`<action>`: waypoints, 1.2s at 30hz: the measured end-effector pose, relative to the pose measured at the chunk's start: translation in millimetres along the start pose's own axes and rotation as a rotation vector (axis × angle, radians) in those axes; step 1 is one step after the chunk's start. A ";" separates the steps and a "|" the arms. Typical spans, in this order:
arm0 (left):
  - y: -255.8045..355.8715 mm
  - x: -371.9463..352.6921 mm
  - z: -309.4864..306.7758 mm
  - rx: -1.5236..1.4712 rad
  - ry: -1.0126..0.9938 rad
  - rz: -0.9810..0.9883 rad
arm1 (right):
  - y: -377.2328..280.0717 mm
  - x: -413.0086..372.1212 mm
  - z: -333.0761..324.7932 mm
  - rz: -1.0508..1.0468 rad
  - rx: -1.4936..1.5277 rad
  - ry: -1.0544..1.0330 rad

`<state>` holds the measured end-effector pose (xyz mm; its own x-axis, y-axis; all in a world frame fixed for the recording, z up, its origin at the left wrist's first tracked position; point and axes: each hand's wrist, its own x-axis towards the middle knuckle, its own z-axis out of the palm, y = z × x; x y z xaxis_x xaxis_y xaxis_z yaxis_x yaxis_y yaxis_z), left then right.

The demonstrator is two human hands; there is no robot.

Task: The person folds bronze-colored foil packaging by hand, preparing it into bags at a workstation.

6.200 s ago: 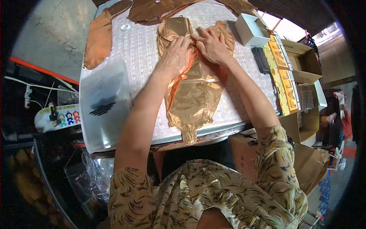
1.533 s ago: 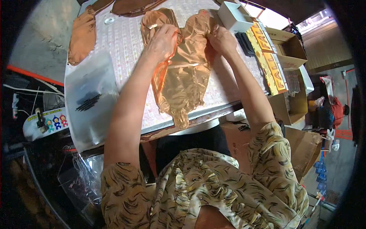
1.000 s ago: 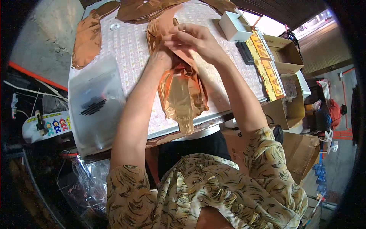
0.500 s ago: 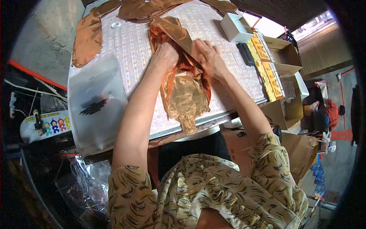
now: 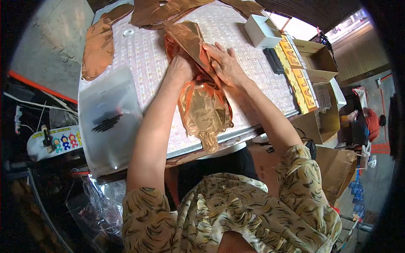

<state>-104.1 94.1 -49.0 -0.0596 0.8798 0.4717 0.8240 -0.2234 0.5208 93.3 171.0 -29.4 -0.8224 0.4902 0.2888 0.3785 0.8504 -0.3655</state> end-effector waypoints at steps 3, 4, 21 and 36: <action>23.5 2.4 -18.1 0.007 -0.103 -0.044 | -1.0 1.4 -7.7 0.041 0.105 0.031; 15.8 1.3 -9.7 0.027 -0.015 0.012 | -1.8 1.1 -8.1 0.096 0.190 0.043; 11.4 7.7 -6.0 0.463 -0.273 -0.093 | -72.5 -50.2 -33.4 0.311 0.160 0.101; 60.1 -0.2 -46.1 0.562 -0.345 -0.142 | -49.3 -43.3 -19.9 0.400 0.340 0.184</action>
<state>-80.6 61.1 15.1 -0.0830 0.9889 0.1232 0.9949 0.0750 0.0678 118.7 111.6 -6.3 -0.5436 0.8133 0.2076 0.4626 0.4967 -0.7343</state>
